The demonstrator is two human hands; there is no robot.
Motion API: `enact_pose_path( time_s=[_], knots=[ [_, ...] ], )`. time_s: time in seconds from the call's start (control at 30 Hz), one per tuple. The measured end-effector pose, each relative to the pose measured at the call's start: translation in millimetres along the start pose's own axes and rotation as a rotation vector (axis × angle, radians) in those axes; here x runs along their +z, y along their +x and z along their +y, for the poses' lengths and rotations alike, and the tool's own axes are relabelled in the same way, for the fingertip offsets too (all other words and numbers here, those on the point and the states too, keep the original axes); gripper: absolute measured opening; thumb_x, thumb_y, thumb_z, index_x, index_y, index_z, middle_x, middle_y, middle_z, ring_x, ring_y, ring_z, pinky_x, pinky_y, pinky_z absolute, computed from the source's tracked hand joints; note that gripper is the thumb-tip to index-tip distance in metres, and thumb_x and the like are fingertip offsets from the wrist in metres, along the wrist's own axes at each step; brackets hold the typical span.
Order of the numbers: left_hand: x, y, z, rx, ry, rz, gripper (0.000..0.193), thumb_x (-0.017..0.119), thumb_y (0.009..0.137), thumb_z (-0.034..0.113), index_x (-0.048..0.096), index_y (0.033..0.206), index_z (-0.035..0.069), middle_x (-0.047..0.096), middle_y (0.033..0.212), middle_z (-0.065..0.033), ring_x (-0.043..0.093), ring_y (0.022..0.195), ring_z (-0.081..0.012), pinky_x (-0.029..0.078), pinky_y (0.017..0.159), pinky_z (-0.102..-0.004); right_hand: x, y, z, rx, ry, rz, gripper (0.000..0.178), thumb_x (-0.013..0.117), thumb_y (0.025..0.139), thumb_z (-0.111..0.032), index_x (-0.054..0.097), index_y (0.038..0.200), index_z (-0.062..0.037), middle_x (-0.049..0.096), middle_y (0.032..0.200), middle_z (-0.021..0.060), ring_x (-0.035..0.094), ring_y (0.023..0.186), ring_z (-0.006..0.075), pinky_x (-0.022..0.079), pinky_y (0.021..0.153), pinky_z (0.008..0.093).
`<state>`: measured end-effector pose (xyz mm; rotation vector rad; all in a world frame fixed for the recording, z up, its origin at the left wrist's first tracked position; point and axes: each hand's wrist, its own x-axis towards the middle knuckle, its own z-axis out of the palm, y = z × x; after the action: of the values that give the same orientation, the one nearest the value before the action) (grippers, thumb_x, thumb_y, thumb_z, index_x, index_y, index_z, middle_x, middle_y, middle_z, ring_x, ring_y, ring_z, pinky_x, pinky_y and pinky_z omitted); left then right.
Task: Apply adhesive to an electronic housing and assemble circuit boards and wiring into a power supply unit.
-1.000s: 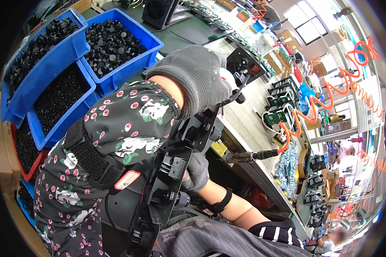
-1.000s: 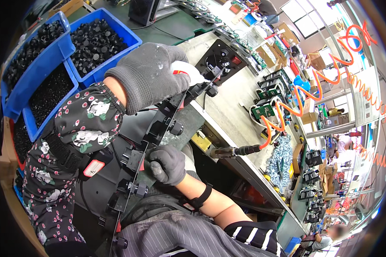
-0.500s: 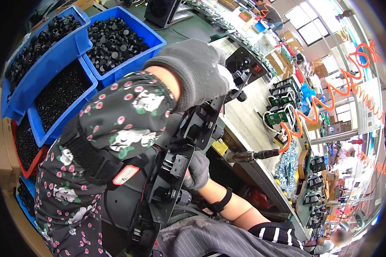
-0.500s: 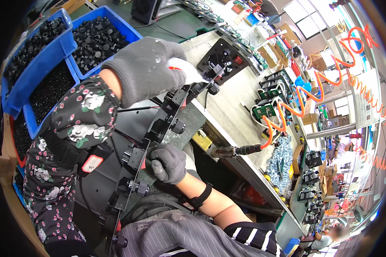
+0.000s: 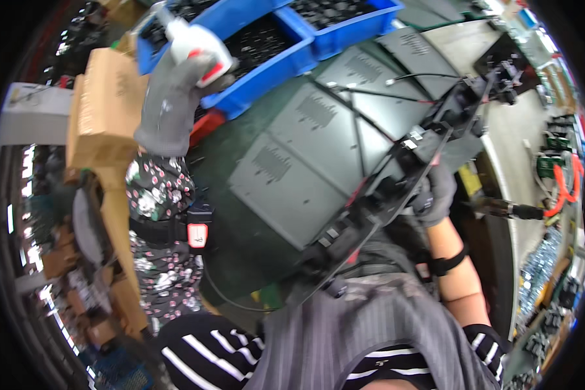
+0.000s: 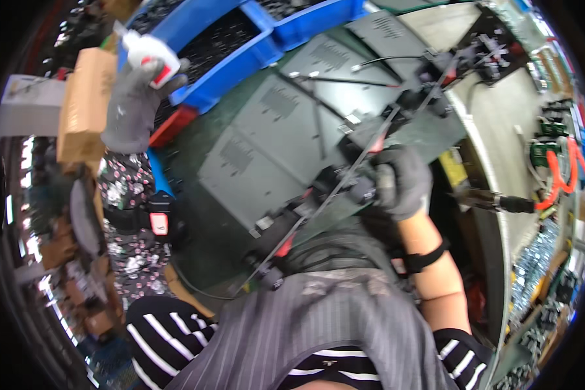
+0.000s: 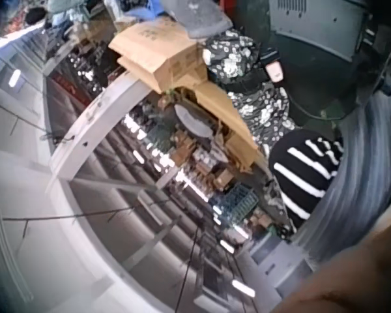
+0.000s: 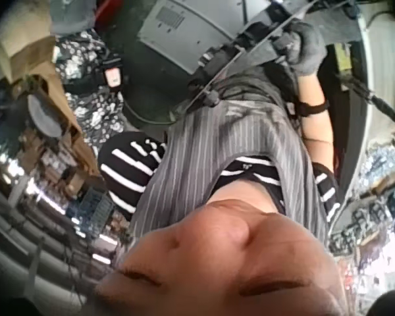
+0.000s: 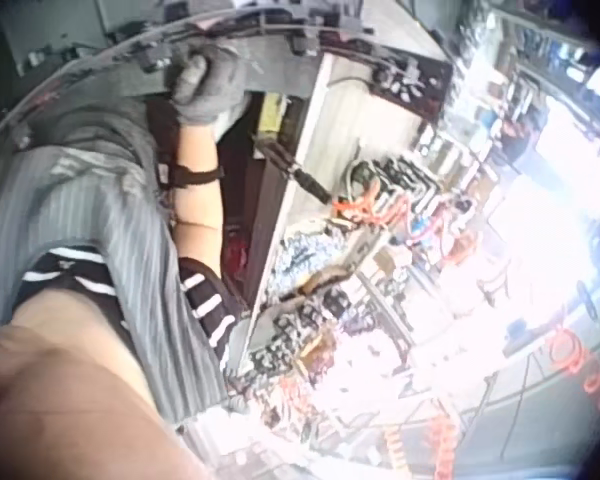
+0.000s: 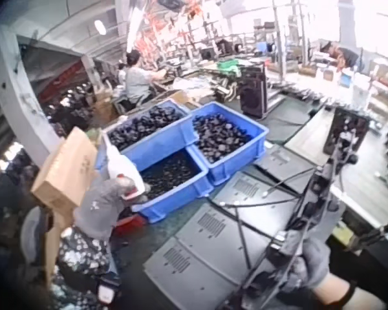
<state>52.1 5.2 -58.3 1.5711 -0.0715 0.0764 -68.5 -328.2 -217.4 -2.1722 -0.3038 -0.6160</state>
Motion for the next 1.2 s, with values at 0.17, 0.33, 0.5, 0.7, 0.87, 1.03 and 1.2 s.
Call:
enact_pose_path(
  time_s=[0.17,0.33,0.5,0.7,0.87,1.03,1.2],
  knots=[
    [-119,-57,-28,-0.048,0.645,0.237,0.032,0.068,0.080,0.022,0.064,0.104,0.000,0.066,0.094,-0.0053,0.060,0.080,-0.0116,0.047,0.070,-0.0265,-6,4,-4,-0.073,-0.024,-0.063,0.017,0.052,0.086,-0.019,0.055,0.083,-0.0031,0.057,0.077,0.0152,0.058,0.071,0.0323,0.047,0.065,0.0367],
    [-150,-89,-51,-0.253,1.143,0.466,0.042,0.072,0.076,0.032,0.064,0.104,0.001,0.066,0.101,-0.0165,0.064,0.094,-0.0292,0.047,0.083,-0.0375,-3,5,-7,-0.100,0.010,-0.029,0.016,0.052,0.085,-0.018,0.055,0.085,-0.0021,0.056,0.080,0.0166,0.057,0.073,0.0334,0.047,0.068,0.0365],
    [-129,-88,-59,-0.216,1.249,0.557,0.044,0.071,0.076,0.036,0.061,0.104,0.002,0.066,0.101,-0.0191,0.063,0.095,-0.0335,0.047,0.084,-0.0409,0,2,-10,-0.078,-0.041,-0.025,0.014,0.053,0.084,-0.016,0.055,0.086,-0.0017,0.056,0.082,0.0168,0.057,0.076,0.0343,0.047,0.069,0.0369],
    [-126,-95,-71,-0.205,1.152,0.655,0.047,0.071,0.075,0.038,0.060,0.105,0.003,0.066,0.101,-0.0189,0.062,0.095,-0.0349,0.047,0.083,-0.0411,-4,1,-15,-0.070,-0.058,-0.038,0.013,0.054,0.084,-0.015,0.055,0.087,-0.0026,0.056,0.082,0.0165,0.057,0.077,0.0341,0.047,0.070,0.0381],
    [-114,-95,-68,-0.343,1.241,0.688,0.053,0.074,0.073,0.036,0.057,0.108,0.002,0.066,0.100,-0.0188,0.063,0.094,-0.0340,0.048,0.084,-0.0402,-6,1,-14,-0.076,-0.040,-0.042,0.012,0.056,0.084,-0.015,0.056,0.087,-0.0031,0.056,0.082,0.0156,0.057,0.075,0.0340,0.047,0.068,0.0381],
    [-135,-103,-76,-0.268,1.151,0.630,0.058,0.078,0.069,0.029,0.053,0.112,-0.002,0.064,0.104,-0.0221,0.063,0.094,-0.0283,0.047,0.084,-0.0374,-11,5,-20,-0.092,-0.037,-0.052,0.011,0.057,0.084,-0.015,0.057,0.086,-0.0038,0.057,0.083,0.0148,0.058,0.077,0.0338,0.047,0.068,0.0379],
    [-66,-168,-38,0.005,0.664,0.671,0.065,0.082,0.064,0.033,0.051,0.111,0.000,0.056,0.098,-0.0106,0.057,0.095,-0.0220,0.046,0.084,-0.0346,-49,15,-18,-0.045,0.115,-0.005,0.013,0.062,0.079,-0.012,0.056,0.087,-0.0038,0.058,0.086,0.0118,0.058,0.079,0.0277,0.047,0.072,0.0362]
  ],
)
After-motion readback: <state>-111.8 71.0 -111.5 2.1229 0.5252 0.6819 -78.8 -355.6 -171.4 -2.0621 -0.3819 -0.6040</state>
